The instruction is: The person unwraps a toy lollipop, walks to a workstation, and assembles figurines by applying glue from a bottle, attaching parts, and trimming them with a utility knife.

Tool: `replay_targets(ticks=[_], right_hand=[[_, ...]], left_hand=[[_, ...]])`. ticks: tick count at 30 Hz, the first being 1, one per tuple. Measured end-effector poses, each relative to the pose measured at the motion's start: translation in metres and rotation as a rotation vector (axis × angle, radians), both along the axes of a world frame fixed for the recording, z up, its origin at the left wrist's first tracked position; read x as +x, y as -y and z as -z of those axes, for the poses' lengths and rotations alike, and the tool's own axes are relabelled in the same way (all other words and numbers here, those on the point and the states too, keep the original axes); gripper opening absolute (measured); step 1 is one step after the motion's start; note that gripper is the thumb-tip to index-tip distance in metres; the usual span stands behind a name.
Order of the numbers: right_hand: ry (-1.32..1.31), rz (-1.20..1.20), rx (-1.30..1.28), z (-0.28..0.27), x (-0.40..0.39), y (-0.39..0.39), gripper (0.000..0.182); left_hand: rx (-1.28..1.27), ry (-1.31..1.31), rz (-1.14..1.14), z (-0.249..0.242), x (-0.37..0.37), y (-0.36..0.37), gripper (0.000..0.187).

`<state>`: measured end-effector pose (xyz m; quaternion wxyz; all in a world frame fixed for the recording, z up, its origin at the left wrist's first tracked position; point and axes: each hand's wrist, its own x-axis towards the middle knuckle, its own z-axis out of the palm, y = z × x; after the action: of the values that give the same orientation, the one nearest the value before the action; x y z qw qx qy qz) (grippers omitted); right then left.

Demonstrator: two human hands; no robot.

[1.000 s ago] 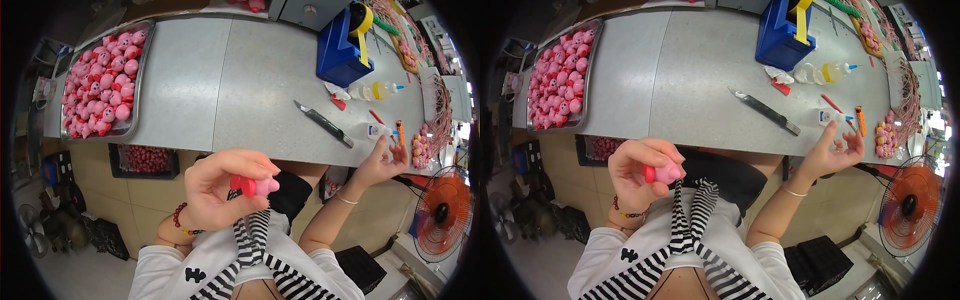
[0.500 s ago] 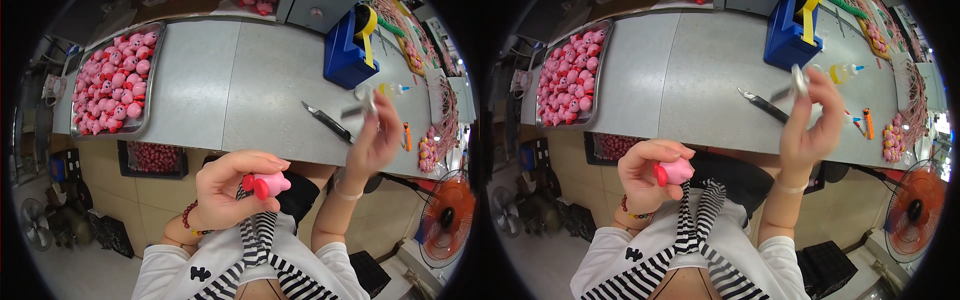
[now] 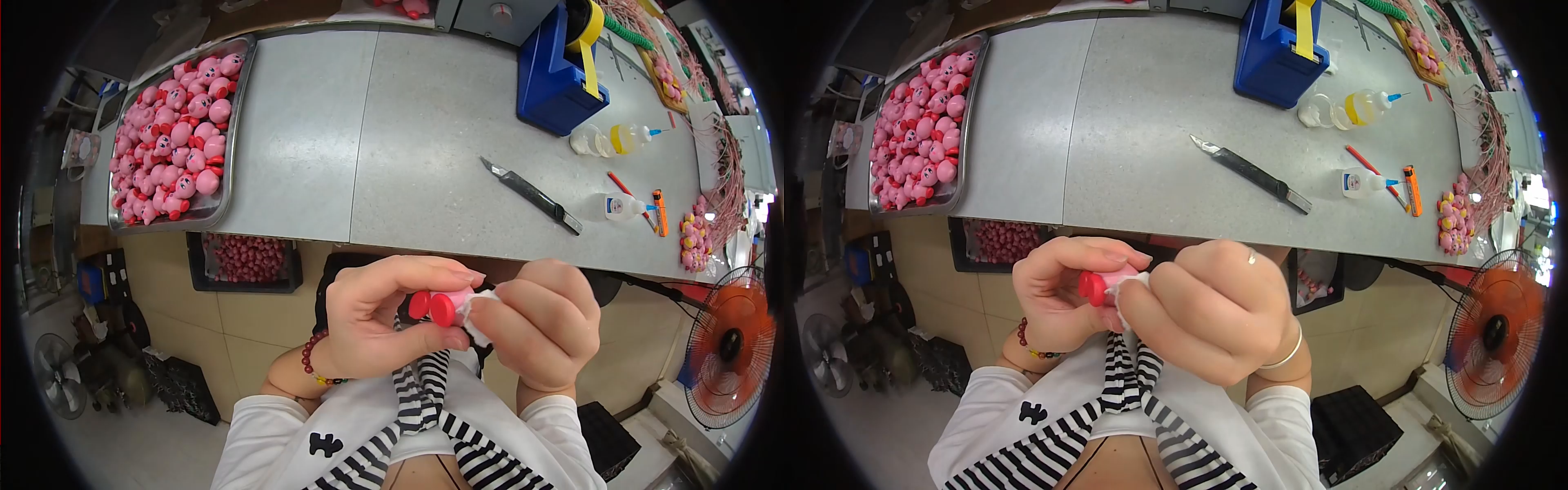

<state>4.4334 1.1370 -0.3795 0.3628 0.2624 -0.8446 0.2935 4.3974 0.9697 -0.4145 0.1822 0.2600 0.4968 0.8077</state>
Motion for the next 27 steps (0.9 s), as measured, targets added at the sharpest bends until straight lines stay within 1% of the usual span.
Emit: replay_targets(ticks=[2,3,5,6,7,9,11,13,14,16,17,19,22,24,25,27], right_hand=[[0.055,0.079,0.177,-0.007,0.002,-0.008,0.034],[0.055,0.077,0.178,-0.005,0.001,-0.012,0.034],[0.058,0.151,0.045,0.000,-0.002,-0.017,0.035],[0.096,0.160,-0.052,-0.005,0.001,-0.013,0.037],[0.095,0.154,-0.053,-0.004,0.001,-0.008,0.037],[0.055,0.106,-0.228,-0.002,0.001,0.001,0.038],[0.145,0.011,-0.139,-0.002,-0.005,0.004,0.039],[0.172,-0.027,-0.130,0.004,-0.006,0.005,0.038],[0.171,-0.029,-0.129,0.003,-0.005,0.005,0.038],[0.125,0.018,0.004,-0.002,-0.001,0.001,0.033],[0.125,0.018,0.005,-0.003,0.000,-0.001,0.033],[0.052,0.044,0.134,-0.005,0.002,-0.005,0.030],[0.099,0.345,0.147,-0.006,-0.003,-0.024,0.031],[0.167,0.542,0.300,0.005,-0.021,-0.049,0.028],[0.165,0.534,0.297,0.009,-0.024,-0.050,0.028],[0.249,0.661,0.208,0.018,-0.026,-0.050,0.028]], left_hand=[[0.006,0.015,0.000,-0.001,0.000,0.000,0.043],[0.039,0.051,0.008,-0.003,-0.001,0.001,0.043],[0.072,0.086,0.011,-0.004,-0.003,0.003,0.043],[0.061,0.043,0.003,-0.003,-0.006,0.004,0.043],[0.050,-0.001,-0.004,-0.002,-0.007,0.004,0.043],[0.054,0.004,-0.010,-0.002,-0.006,0.002,0.043],[0.056,0.011,-0.007,-0.002,-0.004,0.002,0.043],[0.039,0.062,-0.015,-0.002,-0.003,0.004,0.042],[0.039,0.061,-0.018,0.000,-0.003,0.004,0.042],[0.035,0.071,-0.010,0.004,0.000,0.001,0.041],[0.036,0.071,-0.010,0.006,0.000,0.000,0.041],[0.019,0.008,-0.008,0.008,0.000,-0.001,0.041],[0.098,0.050,-0.006,0.006,-0.004,0.002,0.041],[0.107,0.048,-0.002,0.005,-0.006,0.005,0.041],[0.116,0.047,0.001,0.005,-0.007,0.007,0.041],[0.117,0.043,-0.011,0.006,-0.008,0.010,0.041]])
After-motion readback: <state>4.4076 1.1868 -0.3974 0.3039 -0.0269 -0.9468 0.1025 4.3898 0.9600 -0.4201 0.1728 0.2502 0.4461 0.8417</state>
